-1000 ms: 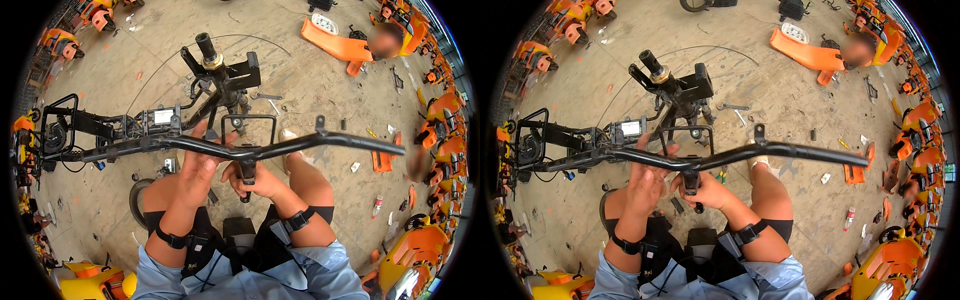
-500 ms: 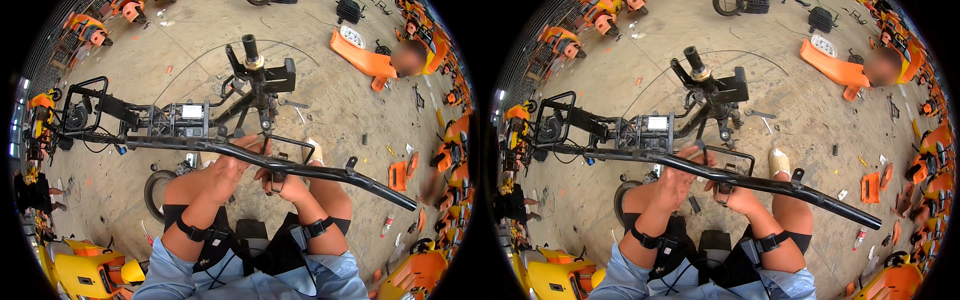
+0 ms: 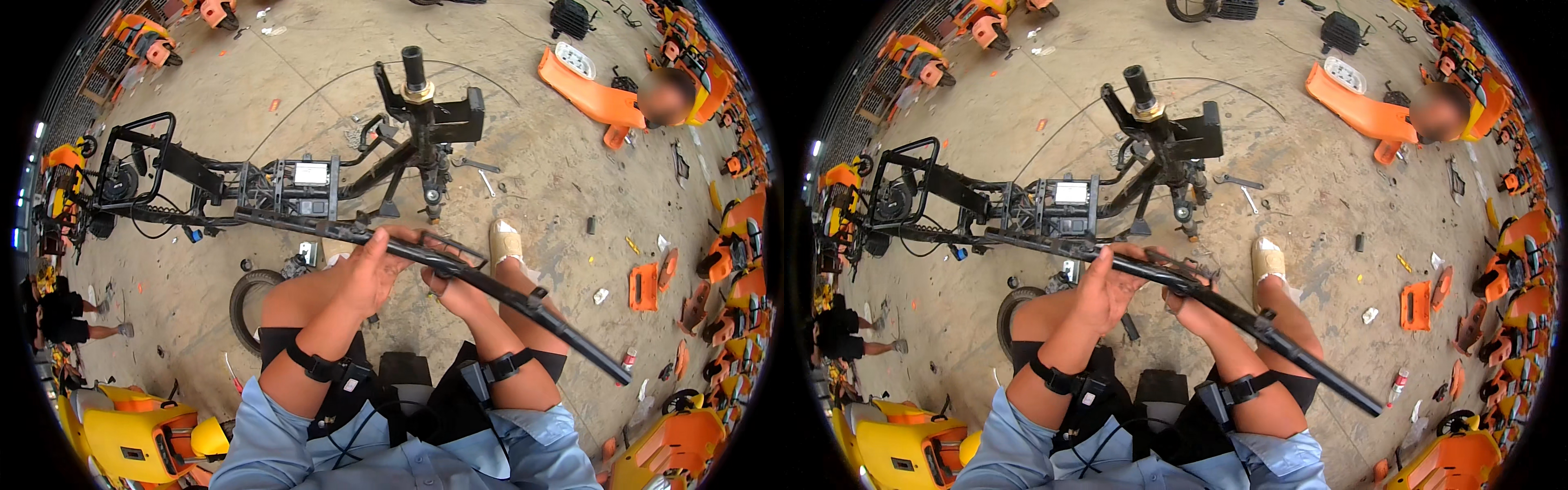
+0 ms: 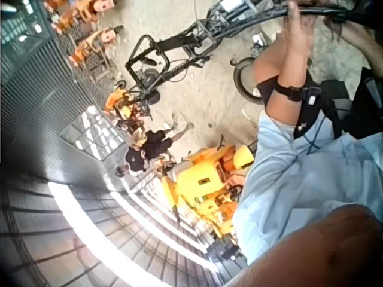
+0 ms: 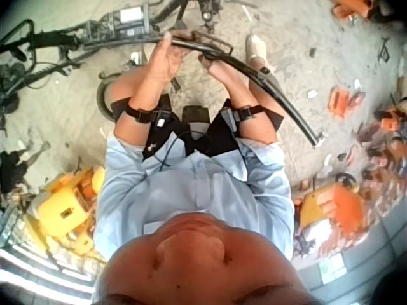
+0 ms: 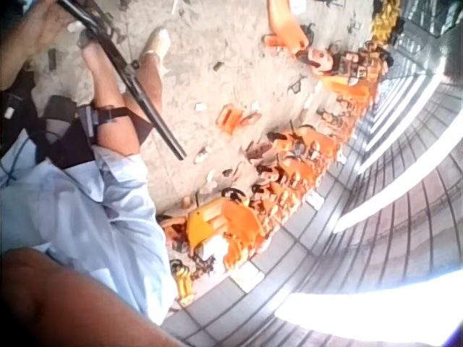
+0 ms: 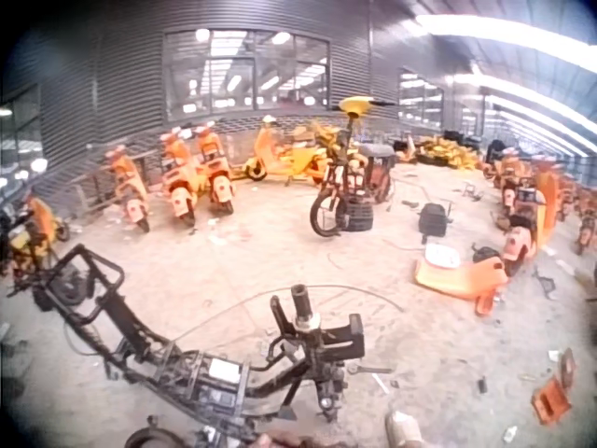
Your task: The person assembles a scooter frame by using pliers to adjust fasteners, fitting a handlebar onto the steering column, and securing a mounting bracket using a wrench.
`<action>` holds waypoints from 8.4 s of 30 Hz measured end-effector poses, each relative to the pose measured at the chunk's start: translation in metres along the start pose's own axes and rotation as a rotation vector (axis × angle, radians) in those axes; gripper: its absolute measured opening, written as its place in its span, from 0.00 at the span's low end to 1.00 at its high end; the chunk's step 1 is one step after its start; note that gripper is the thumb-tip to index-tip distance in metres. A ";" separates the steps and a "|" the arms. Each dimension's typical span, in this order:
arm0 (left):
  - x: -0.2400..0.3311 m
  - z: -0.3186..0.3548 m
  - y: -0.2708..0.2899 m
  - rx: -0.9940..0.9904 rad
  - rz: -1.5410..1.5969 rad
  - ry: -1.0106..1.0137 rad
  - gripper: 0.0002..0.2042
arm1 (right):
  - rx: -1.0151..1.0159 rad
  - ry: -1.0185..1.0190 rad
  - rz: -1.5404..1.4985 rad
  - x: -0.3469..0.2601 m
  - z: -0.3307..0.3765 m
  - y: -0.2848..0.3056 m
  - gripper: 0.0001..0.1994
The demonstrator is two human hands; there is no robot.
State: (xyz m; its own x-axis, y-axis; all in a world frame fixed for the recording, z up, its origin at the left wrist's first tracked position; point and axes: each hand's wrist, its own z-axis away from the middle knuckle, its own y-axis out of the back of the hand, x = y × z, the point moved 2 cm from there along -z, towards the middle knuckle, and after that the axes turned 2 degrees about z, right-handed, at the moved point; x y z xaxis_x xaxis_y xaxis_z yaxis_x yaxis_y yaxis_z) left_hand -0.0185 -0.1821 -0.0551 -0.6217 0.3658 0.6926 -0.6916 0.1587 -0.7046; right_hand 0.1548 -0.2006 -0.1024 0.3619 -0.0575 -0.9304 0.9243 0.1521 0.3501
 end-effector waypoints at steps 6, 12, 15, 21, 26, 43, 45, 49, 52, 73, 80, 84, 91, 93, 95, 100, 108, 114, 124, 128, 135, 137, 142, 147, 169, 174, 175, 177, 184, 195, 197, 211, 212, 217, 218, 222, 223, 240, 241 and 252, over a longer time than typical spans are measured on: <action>-0.016 0.001 -0.001 0.221 0.187 0.131 0.18 | 0.120 0.033 0.040 0.018 0.000 0.001 0.13; -0.026 0.000 -0.011 0.455 0.316 0.184 0.14 | 0.347 0.064 0.292 0.040 0.000 0.012 0.26; -0.030 0.001 0.000 0.549 0.406 0.149 0.11 | 0.394 -0.041 0.368 0.056 0.000 0.010 0.36; -0.012 0.001 0.015 0.716 0.541 0.011 0.07 | -0.101 -0.349 -0.259 0.035 0.036 -0.034 0.53; -0.016 0.007 -0.002 0.711 0.476 -0.014 0.08 | -0.201 -0.151 -0.883 0.005 0.041 -0.035 0.52; -0.031 -0.007 -0.031 0.245 0.384 0.056 0.24 | 0.282 -0.085 -1.015 0.000 0.016 0.006 0.45; -0.037 -0.005 -0.037 0.229 0.278 0.088 0.27 | 0.336 -0.082 -1.088 -0.003 0.015 0.016 0.45; -0.046 0.000 -0.033 0.181 0.205 0.237 0.33 | 0.408 -0.052 -1.148 -0.003 0.006 0.037 0.43; -0.049 0.002 -0.031 0.229 0.142 0.318 0.31 | 0.473 -0.038 -1.153 -0.002 0.002 0.054 0.40; -0.006 0.004 -0.052 -0.055 -1.434 -0.253 0.20 | 0.573 -0.053 -1.105 0.012 0.006 0.113 0.33; -0.023 0.006 -0.009 -0.230 -1.763 0.314 0.17 | 0.632 -0.173 -1.219 0.004 0.001 0.110 0.26; -0.017 0.009 -0.036 0.006 -1.765 -0.026 0.12 | 0.722 -0.319 -1.203 0.014 -0.003 0.120 0.18; -0.016 0.009 -0.037 0.088 -1.929 -0.239 0.13 | 0.624 -0.538 -0.814 0.020 0.010 0.109 0.17; -0.010 0.010 -0.032 0.125 -1.944 -0.243 0.13 | 0.589 -0.504 -0.764 0.022 0.011 0.104 0.29; -0.001 0.007 -0.034 0.228 -1.908 -0.130 0.14 | 0.577 -0.471 -0.741 0.027 0.014 0.101 0.29; 0.017 0.009 -0.023 0.354 -1.828 0.109 0.16 | 0.476 -0.373 -0.558 0.030 0.021 0.091 0.28; 0.044 0.032 -0.020 0.387 -1.938 -0.501 0.13 | 0.970 0.179 0.518 -0.046 0.071 0.148 0.20; 0.064 0.030 -0.009 0.299 -1.902 -0.871 0.18 | 1.078 0.030 0.715 -0.046 0.138 0.218 0.23; 0.079 0.037 -0.034 0.245 -1.614 -1.346 0.12 | 0.704 0.247 1.103 -0.138 0.166 0.224 0.19; 0.085 0.041 -0.046 0.323 -1.486 -1.441 0.11 | 0.960 0.400 1.225 -0.169 0.179 0.219 0.13; 0.083 0.030 -0.016 0.586 -1.325 -1.392 0.13 | 1.158 0.736 1.351 -0.208 0.160 0.198 0.13; 0.084 0.024 -0.006 0.641 -1.324 -1.359 0.13 | 1.156 0.796 1.354 -0.217 0.152 0.190 0.14; 0.103 0.027 0.017 0.727 -1.330 -1.364 0.13 | 1.150 0.902 1.253 -0.225 0.124 0.170 0.15; 0.091 0.025 0.004 0.791 -1.292 -1.332 0.10 | 1.168 0.756 1.212 -0.198 0.142 0.170 0.15; 0.111 0.039 0.004 0.885 -1.381 -1.197 0.10 | 1.103 0.458 0.957 -0.153 0.125 0.123 0.14; 0.111 0.039 0.012 0.949 -1.336 -1.151 0.09 | 1.098 0.515 0.967 -0.162 0.109 0.123 0.13; 0.110 0.041 0.017 0.972 -1.333 -1.137 0.08 | 1.095 0.526 0.962 -0.163 0.106 0.121 0.13; 0.109 0.044 0.023 1.008 -1.325 -1.116 0.08 | 1.067 0.539 0.953 -0.170 0.096 0.119 0.13; 0.111 0.046 0.032 1.060 -1.352 -1.095 0.07 | 1.059 0.520 0.953 -0.155 0.088 0.110 0.11; 0.101 0.046 0.026 0.971 -1.425 -0.996 0.07 | 1.039 0.418 0.868 -0.116 0.082 0.110 0.11; 0.100 0.046 0.030 0.956 -1.449 -0.931 0.06 | 1.031 0.422 0.856 -0.108 0.076 0.109 0.10; 0.091 0.046 0.026 0.719 -1.779 -0.812 0.07 | 0.714 0.136 0.804 -0.064 0.053 0.125 0.08; 0.094 0.044 0.028 0.679 -1.758 -0.823 0.07 | 0.638 0.118 0.787 -0.068 0.051 0.131 0.08; 0.107 0.043 0.029 0.595 -1.870 -0.799 0.14 | 0.383 -0.109 0.940 -0.057 0.050 0.160 0.11; 0.109 0.042 0.027 0.597 -1.882 -0.800 0.14 | 0.327 -0.204 0.926 -0.050 0.051 0.163 0.13; 0.107 0.039 0.027 0.612 -1.962 -0.765 0.14 | 0.182 -0.292 0.912 -0.041 0.042 0.161 0.11; 0.102 0.036 0.029 0.638 -1.962 -0.758 0.14 | 0.286 -0.250 0.921 -0.038 0.040 0.163 0.10; 0.081 0.015 0.034 0.429 -1.856 -0.402 0.11 | 0.718 0.228 1.005 -0.022 0.028 0.169 0.11; 0.078 0.014 0.036 0.389 -1.859 -0.358 0.11 | 0.699 0.230 1.023 -0.025 0.027 0.169 0.10; 0.042 -0.001 0.043 -0.049 -1.828 0.262 0.13 | -0.080 -0.135 1.013 0.004 0.026 0.151 0.11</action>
State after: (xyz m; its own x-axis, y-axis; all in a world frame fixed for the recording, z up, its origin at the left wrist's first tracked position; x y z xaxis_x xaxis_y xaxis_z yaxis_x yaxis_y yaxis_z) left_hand -0.0738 -0.1587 -0.0572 0.8688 -0.1571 0.4695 -0.3423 0.4945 0.7989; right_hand 0.2986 -0.2034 -0.0502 0.9833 0.0250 -0.1802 0.1679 0.2561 0.9519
